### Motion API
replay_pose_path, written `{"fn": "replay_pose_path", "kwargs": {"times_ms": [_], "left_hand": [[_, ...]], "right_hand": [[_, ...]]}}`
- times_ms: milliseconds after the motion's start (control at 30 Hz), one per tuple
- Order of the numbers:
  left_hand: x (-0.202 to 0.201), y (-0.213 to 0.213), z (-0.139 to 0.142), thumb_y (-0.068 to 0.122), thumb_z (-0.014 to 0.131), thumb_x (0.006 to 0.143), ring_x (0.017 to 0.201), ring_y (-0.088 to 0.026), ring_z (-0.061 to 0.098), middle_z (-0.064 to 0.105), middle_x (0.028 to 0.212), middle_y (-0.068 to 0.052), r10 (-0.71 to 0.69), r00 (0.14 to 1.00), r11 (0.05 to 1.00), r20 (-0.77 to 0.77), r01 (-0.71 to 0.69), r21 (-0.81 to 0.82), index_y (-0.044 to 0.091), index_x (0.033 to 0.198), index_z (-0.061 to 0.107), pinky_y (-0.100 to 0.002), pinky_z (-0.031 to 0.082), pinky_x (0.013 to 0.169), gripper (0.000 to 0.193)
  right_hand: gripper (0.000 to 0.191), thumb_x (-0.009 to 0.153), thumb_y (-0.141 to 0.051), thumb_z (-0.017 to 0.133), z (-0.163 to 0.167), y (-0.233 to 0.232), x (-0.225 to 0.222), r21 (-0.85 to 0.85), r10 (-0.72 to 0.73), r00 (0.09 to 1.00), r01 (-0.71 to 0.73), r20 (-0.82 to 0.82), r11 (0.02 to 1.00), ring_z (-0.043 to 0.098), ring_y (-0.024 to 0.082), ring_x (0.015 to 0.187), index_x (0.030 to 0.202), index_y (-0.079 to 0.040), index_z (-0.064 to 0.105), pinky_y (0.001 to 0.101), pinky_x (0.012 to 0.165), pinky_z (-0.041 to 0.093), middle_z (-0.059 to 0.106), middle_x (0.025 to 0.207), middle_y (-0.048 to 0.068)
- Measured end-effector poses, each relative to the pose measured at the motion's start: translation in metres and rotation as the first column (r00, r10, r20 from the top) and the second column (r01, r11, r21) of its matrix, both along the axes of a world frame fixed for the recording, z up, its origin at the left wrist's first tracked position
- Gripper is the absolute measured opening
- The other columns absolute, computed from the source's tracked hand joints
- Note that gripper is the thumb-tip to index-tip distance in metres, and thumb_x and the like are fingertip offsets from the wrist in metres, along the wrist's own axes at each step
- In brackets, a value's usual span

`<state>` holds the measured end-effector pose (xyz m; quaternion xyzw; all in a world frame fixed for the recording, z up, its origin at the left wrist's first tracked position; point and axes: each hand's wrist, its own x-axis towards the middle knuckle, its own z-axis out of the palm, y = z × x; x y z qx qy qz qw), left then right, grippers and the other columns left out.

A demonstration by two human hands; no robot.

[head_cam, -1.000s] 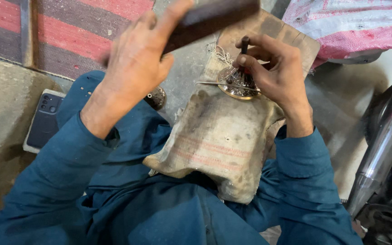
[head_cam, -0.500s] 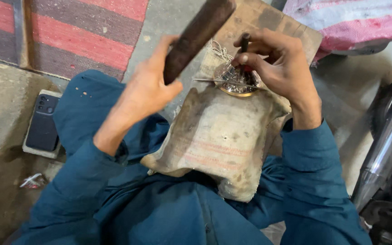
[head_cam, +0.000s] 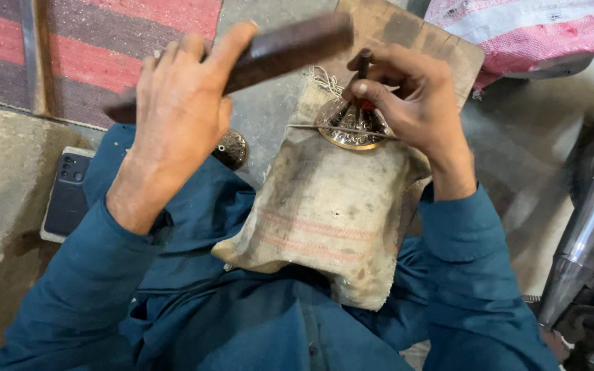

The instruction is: The person sits cross-legged on the floor holding a small brass bell against a cushioned board, and uses a punch and a wooden mallet to repeatedly strike and emboss decorative patterns into the bell's surface, repositioning the bell and punch between strikes.

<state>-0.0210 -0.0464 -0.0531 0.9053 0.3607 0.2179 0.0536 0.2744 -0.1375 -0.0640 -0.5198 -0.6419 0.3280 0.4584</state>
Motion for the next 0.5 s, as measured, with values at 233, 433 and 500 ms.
{"fn": "replay_pose_path", "kwargs": {"times_ms": [233,433,500], "left_hand": [[0.0081,0.0089,0.0,0.005,0.074,0.087,0.102,-0.045,0.063,0.064,0.111,-0.023,0.02,0.973,0.922,0.23,0.071,-0.381,0.015,0.154,0.035,-0.055,0.049,0.086,0.079],[0.0078,0.0103,0.003,-0.001,0.075,0.086,0.111,-0.045,0.063,0.064,0.116,-0.021,-0.149,0.976,0.987,0.157,0.156,-0.034,0.015,0.151,0.044,-0.056,0.05,0.092,0.073],[0.0074,0.0113,0.0026,-0.001,0.075,0.081,0.107,-0.045,0.064,0.064,0.11,-0.021,-0.128,0.99,0.991,0.062,0.126,0.036,0.017,0.153,0.046,-0.057,0.05,0.089,0.079]], "right_hand": [[0.024,0.104,0.005,0.072,-0.0017,-0.0044,-0.0017,-0.032,-0.043,0.999,0.044,0.031,0.999,0.075,0.016,0.108,0.128,0.005,0.065,0.0286,0.093,0.063,0.076,0.11,0.012],[0.025,0.103,0.006,0.073,0.0022,-0.0016,-0.0032,-0.043,-0.051,0.998,0.053,0.045,0.998,0.075,0.015,0.103,0.127,0.005,0.066,0.0277,0.089,0.063,0.077,0.106,0.012],[0.025,0.103,0.006,0.073,0.0017,-0.0017,-0.0031,-0.067,-0.061,0.997,0.064,0.041,0.996,0.075,0.015,0.1,0.127,0.004,0.067,0.0273,0.086,0.062,0.077,0.104,0.012]]}}
